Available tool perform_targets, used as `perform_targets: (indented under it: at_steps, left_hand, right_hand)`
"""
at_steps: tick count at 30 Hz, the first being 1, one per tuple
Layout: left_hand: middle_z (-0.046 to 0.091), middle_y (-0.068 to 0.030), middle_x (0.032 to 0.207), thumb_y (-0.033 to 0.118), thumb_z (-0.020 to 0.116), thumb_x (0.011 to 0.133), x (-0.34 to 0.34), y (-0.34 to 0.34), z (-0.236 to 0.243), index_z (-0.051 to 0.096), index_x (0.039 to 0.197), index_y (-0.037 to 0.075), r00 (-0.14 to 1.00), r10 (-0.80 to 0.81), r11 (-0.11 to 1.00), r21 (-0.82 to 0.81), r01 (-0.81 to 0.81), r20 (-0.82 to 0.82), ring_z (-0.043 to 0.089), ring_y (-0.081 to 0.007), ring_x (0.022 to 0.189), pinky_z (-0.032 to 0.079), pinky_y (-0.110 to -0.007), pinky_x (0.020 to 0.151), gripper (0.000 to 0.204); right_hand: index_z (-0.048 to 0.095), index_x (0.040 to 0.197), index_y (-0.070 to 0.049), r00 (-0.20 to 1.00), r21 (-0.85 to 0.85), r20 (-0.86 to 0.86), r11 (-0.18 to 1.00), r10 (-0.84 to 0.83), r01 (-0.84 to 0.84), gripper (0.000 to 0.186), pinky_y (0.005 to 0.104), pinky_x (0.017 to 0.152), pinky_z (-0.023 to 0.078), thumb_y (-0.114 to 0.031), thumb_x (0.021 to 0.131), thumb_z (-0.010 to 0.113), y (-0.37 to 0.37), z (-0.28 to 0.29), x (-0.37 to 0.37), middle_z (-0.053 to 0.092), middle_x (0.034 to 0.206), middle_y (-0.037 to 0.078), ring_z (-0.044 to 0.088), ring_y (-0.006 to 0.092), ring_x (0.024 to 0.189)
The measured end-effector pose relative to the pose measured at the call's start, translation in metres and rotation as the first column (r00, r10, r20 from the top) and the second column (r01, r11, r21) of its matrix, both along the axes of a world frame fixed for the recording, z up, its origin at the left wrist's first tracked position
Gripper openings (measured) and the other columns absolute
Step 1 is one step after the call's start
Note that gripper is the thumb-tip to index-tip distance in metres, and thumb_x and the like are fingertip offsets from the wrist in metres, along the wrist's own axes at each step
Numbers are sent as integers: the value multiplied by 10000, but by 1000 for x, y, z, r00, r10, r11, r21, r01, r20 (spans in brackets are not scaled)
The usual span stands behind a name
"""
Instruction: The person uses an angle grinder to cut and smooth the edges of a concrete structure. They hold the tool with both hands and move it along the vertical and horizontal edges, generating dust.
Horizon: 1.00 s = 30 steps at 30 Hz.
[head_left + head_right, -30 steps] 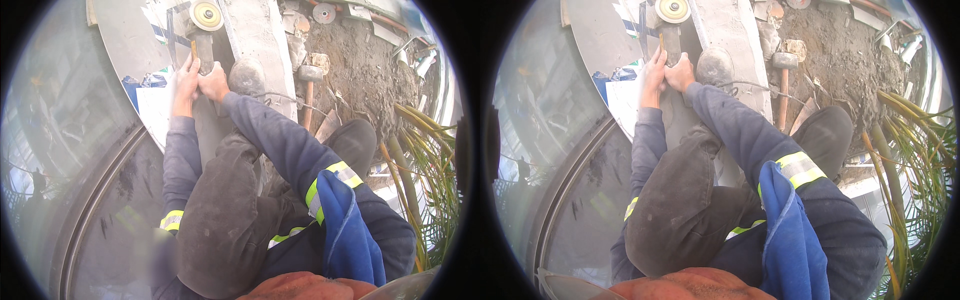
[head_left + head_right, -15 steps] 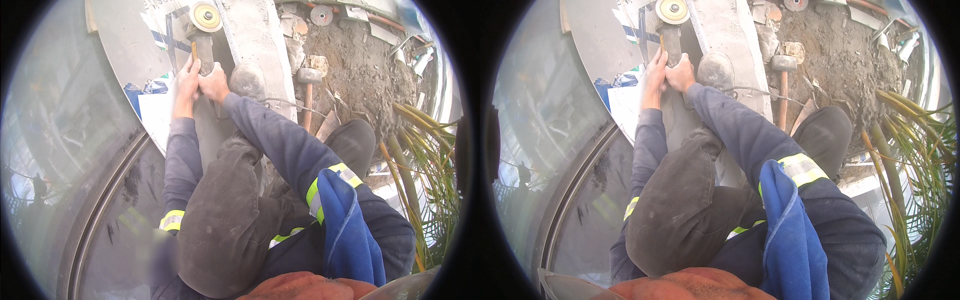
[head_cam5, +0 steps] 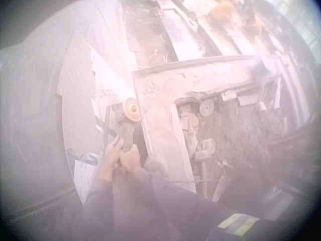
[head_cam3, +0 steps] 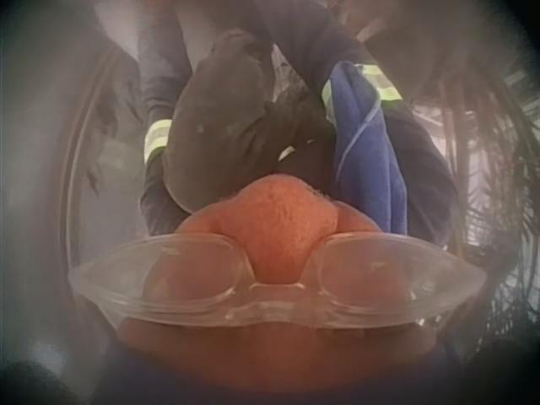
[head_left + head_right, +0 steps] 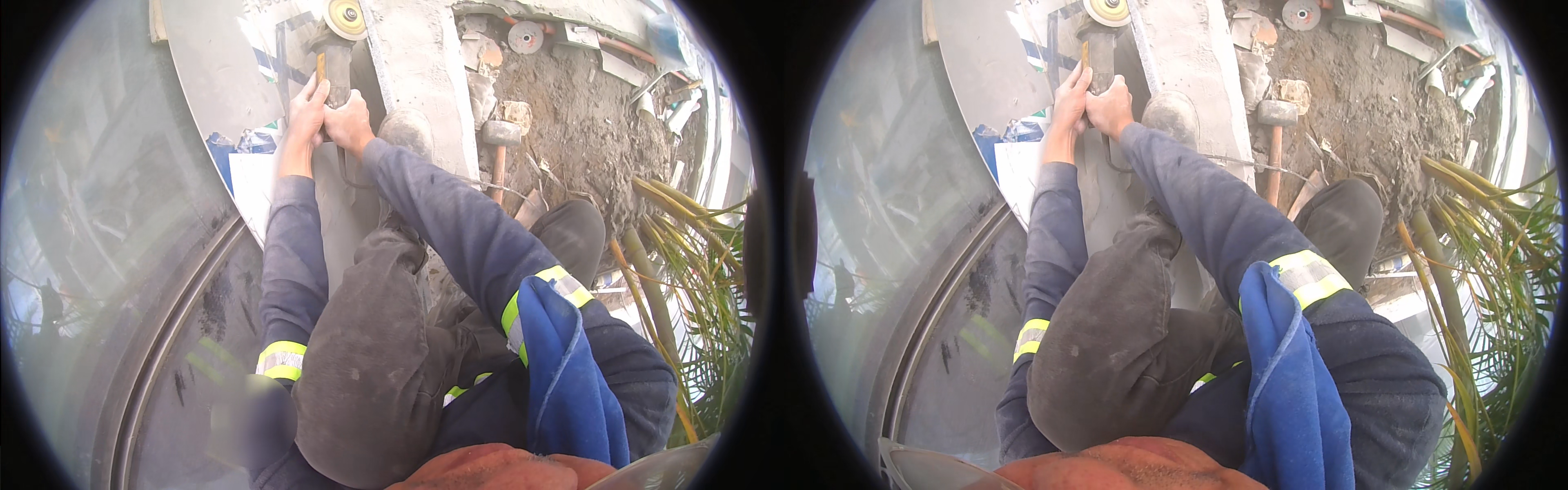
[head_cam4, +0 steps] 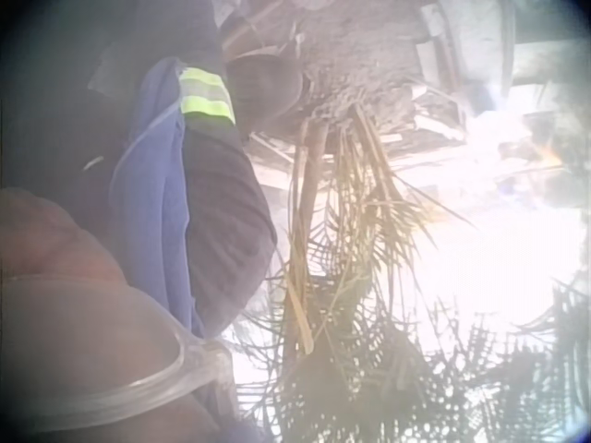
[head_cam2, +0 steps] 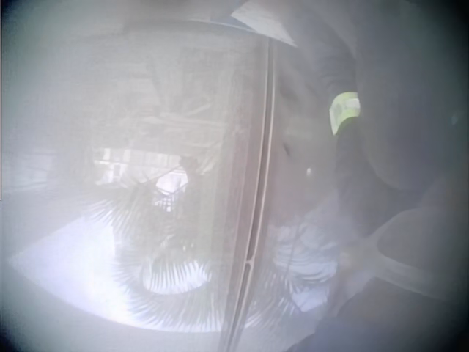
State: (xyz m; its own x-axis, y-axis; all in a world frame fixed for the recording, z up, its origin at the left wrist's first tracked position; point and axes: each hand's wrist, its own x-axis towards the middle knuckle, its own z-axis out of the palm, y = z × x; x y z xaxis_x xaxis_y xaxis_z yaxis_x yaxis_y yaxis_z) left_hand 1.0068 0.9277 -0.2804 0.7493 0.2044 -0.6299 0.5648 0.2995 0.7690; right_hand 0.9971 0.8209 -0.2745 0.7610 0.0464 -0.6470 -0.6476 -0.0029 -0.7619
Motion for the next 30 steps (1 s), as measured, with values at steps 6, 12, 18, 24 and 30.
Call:
perform_targets:
  at_steps: [6,12,18,24,30]
  left_hand:
    - [647,-137,1349,152,644,1040,3,-1,1,503,1520,-15,1000,19,1000,-3,-20,-9,654,-177,1109,544,-318,928,528]
    - [648,-136,1344,136,628,1048,-25,0,0,494,1536,13,1000,5,1000,18,-5,7,659,-169,1089,552,-303,910,521]
    - [622,-132,1390,150,594,1073,-54,-13,18,446,1557,-2,999,29,999,-29,-30,-16,648,-179,1146,552,-317,948,529]
    - [609,-129,1400,147,593,1073,-65,-14,24,442,1555,-17,1000,-13,999,31,13,-20,624,-172,1180,533,-303,976,532]
    - [578,-134,1446,140,592,1071,-69,-17,26,421,1567,-19,1000,0,1000,11,0,-24,596,-180,1239,508,-301,1018,548]
  right_hand:
    - [551,1147,93,1000,-24,11,1000,-7,7,670,422,863,586,-387,788,851,2,-3,3,712,1103,296,728,355,1039]
    - [552,1122,76,1000,0,-4,1000,15,-15,626,416,854,581,-374,800,847,-4,5,-20,718,1085,281,733,336,1012]
    - [549,1116,61,1000,23,-22,1000,15,-14,614,418,865,571,-378,807,847,-10,11,-48,721,1065,260,729,332,1000]
    - [535,1132,59,999,10,-29,999,31,-31,616,421,873,566,-367,811,844,-13,13,-58,714,1083,256,723,337,1011]
    - [521,1162,49,997,24,-58,998,53,-51,605,419,900,562,-355,831,826,-14,11,-63,706,1113,263,717,338,1039]
